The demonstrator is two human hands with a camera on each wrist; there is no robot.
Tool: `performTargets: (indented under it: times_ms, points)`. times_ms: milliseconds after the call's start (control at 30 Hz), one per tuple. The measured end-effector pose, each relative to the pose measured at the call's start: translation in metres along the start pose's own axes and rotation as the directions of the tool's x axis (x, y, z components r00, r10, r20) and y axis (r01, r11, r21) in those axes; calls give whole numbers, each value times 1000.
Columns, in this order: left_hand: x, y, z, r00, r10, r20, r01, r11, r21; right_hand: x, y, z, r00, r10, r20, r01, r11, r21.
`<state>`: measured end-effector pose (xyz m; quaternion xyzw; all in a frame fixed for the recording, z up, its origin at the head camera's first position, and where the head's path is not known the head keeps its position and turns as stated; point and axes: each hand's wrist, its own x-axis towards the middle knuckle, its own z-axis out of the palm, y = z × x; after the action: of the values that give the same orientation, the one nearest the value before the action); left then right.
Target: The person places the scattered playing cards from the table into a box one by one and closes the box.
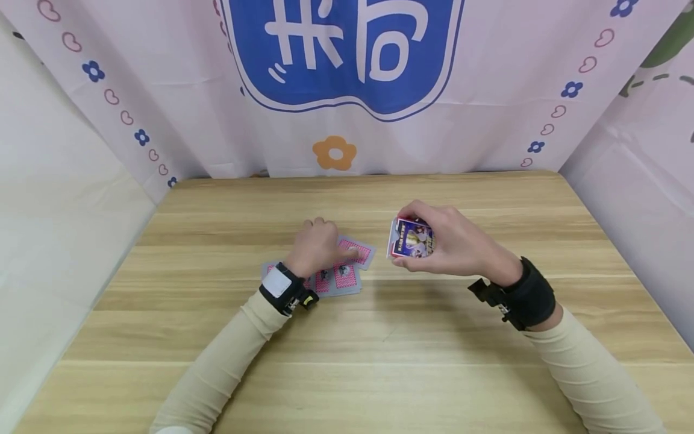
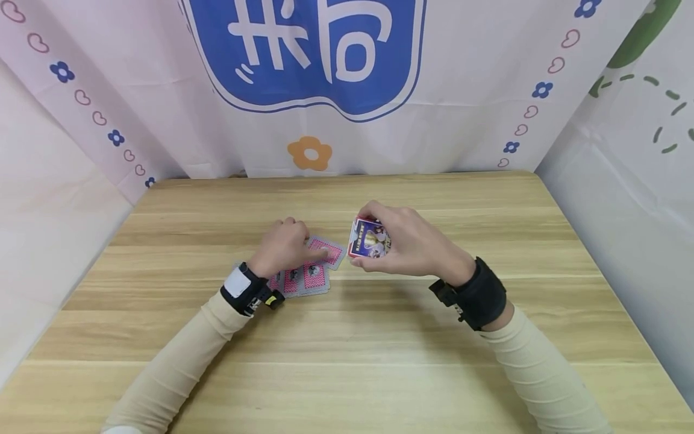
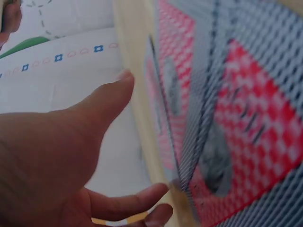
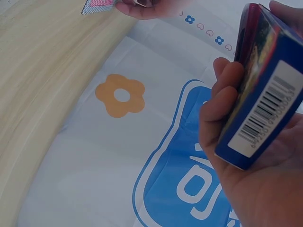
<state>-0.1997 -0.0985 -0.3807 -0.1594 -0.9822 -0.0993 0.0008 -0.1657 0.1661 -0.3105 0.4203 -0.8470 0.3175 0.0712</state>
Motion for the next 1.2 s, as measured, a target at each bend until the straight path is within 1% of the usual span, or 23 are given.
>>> performTargets:
  times_ms: [67, 167, 267, 467, 567, 700, 733, 800, 900, 967, 1067, 1133, 1200]
  points:
    - [0, 1, 2, 999, -28, 19, 27, 999, 21, 0, 0, 0, 1000, 2, 2, -2, 1000, 2]
    - [0, 2, 3, 999, -45, 28, 44, 999, 17, 0, 0, 0, 1000, 2, 4, -2, 1000, 5]
    - [1, 2, 4, 999, -41, 29, 41, 999, -3, 0, 1, 0, 1000, 1, 8, -1, 1000, 9]
    - [3, 3, 4, 997, -67, 47, 69, 996, -51, 0, 1, 1, 1000, 1, 10, -1, 1000, 5]
    - [4, 6, 4, 993, -74, 92, 85, 990, -113, -1, 2, 2, 1000, 5, 8, -5, 1000, -1]
    - [3, 9, 2, 980, -89, 176, 126, 970, -210, -3, 3, 3, 1000, 11, 10, -11, 1000, -5]
    - [2, 10, 2, 979, -87, 187, 129, 965, -226, -3, 3, 3, 1000, 11, 11, -11, 1000, -6]
    - [2, 10, 0, 979, -60, 194, 111, 958, -265, -4, 3, 3, 1000, 10, 12, -9, 1000, -4]
    - [0, 10, -4, 984, 10, 180, 51, 941, -333, -3, 3, 4, 1000, 4, 12, -4, 1000, -1]
    - [-2, 11, -9, 987, 65, 148, -2, 923, -386, -3, 3, 4, 1000, 0, 10, 0, 1000, 1]
    - [-5, 14, -19, 989, 121, 84, -70, 885, -459, -2, 3, 3, 1000, -5, 8, 5, 1000, 1]
    - [-7, 17, -28, 989, 144, 34, -104, 842, -529, -1, 3, 2, 1000, -4, 9, 4, 1000, -2]
    - [-11, 20, -37, 989, 150, -7, -125, 795, -594, 0, 3, 1, 1000, -5, 8, 5, 1000, -1]
